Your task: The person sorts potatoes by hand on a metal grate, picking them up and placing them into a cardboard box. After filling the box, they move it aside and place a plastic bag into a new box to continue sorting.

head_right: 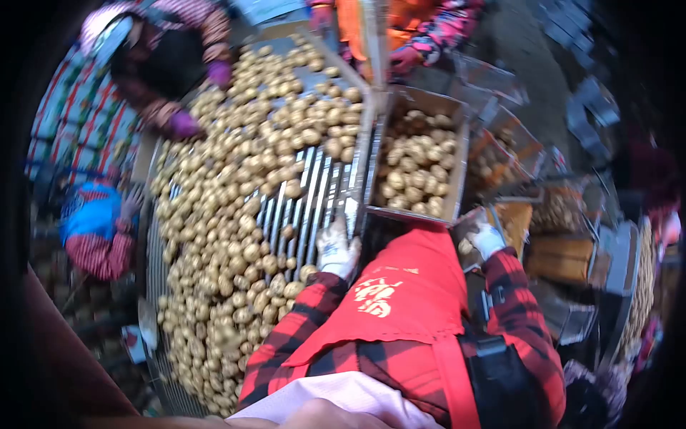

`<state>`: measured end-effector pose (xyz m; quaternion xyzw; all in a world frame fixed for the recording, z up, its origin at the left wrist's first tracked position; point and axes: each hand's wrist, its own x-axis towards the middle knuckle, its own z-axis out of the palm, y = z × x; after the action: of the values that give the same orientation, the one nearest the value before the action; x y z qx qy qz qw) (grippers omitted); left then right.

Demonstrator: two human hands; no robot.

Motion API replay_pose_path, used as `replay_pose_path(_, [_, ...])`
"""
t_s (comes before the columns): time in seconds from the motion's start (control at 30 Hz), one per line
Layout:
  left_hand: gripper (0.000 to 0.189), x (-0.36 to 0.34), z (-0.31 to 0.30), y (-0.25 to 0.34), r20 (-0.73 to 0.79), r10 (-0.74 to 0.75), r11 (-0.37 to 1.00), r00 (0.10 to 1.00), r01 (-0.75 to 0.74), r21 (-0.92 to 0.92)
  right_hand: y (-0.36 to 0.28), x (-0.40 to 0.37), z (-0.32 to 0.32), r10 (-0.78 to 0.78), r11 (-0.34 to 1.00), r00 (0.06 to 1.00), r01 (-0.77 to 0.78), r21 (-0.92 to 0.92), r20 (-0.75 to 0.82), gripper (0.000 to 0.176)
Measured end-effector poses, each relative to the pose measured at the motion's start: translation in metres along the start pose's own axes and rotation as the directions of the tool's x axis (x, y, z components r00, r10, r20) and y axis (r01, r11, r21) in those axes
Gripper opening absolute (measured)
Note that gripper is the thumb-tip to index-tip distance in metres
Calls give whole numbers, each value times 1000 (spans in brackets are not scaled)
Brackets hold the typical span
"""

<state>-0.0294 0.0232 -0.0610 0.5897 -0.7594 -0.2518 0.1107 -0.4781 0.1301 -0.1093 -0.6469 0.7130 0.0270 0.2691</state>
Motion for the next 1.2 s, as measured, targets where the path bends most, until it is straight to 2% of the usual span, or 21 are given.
replay_pose_path(0.03, [79,-1,10,-6,-64,31,999,997,-32,-13,-8,16,7,152,975,952,-101,199,-266,34])
replay_pose_path(0.1, [78,-3,28,-14,-173,81,996,981,-72,59,-82,36,-52,186,931,900,-33,364,-395,36])
replay_pose_path(0.13, [78,-3,22,-11,-126,49,998,991,-45,37,-138,41,-93,152,944,911,-19,331,-383,38])
replay_pose_path(0.2, [78,-1,5,-1,-14,-15,999,1000,15,32,-193,78,-103,-135,941,846,272,199,-516,35])
replay_pose_path(0.3, [84,0,-20,7,151,-8,998,988,16,-56,-285,133,-78,-506,817,781,570,88,-367,33])
replay_pose_path(0.33, [82,-5,-10,0,137,18,998,990,-10,-60,-320,133,-66,-630,705,683,702,97,-369,36])
replay_pose_path(0.37, [82,-3,-2,-6,301,-35,990,953,-9,143,-364,126,-83,-731,672,680,731,118,-58,41])
replay_pose_path(0.4, [82,-9,6,-13,293,-14,987,956,-33,155,-386,131,-78,-867,484,494,867,115,-71,45])
replay_pose_path(0.5, [81,-12,-17,-16,404,-49,990,914,98,-101,-463,181,-65,-929,298,290,955,0,-231,48])
replay_pose_path(0.53, [80,-13,-18,-19,433,-38,995,901,73,-66,-494,188,-89,-899,417,413,909,6,-144,48])
replay_pose_path(0.57, [78,-14,-14,-22,462,-27,999,887,45,-30,-510,232,-63,-882,379,338,923,-67,-327,51])
replay_pose_path(0.6, [74,-15,-4,-29,448,-2,1000,894,9,-13,-532,267,-61,-848,465,435,885,-31,-302,54])
replay_pose_path(0.63, [69,-21,20,-43,276,92,995,957,-80,-55,-546,251,-105,-799,601,595,794,-88,-92,59])
replay_pose_path(0.7, [66,-24,36,-53,334,63,994,940,-88,61,-549,295,-60,-663,749,749,663,-18,-10,60])
replay_pose_path(0.77, [60,-22,33,-54,329,71,997,942,-64,-30,-535,275,-42,-764,645,622,739,-192,-173,51])
replay_pose_path(0.83, [58,-23,36,-53,321,73,989,944,-109,96,-510,256,-38,-843,528,479,823,-208,-245,28])
replay_pose_path(0.9, [58,-12,11,-46,353,82,995,932,-54,-87,-471,265,-33,-903,407,359,891,-200,-237,29])
replay_pose_path(1.03, [56,-12,13,-47,319,54,983,946,6,-184,-440,299,-60,-667,737,599,619,-273,-443,35])
replay_pose_path(1.1, [55,-12,11,-47,271,76,984,960,-28,-177,-456,314,-74,-669,742,641,538,-401,-377,48])
replay_pose_path(1.17, [54,-5,5,-45,276,68,975,959,-5,-222,-488,309,-71,-775,630,512,669,-395,-370,50])
replay_pose_path(1.2, [53,-2,2,-42,291,68,966,954,10,-259,-520,300,-84,-830,556,527,808,-194,-186,52])
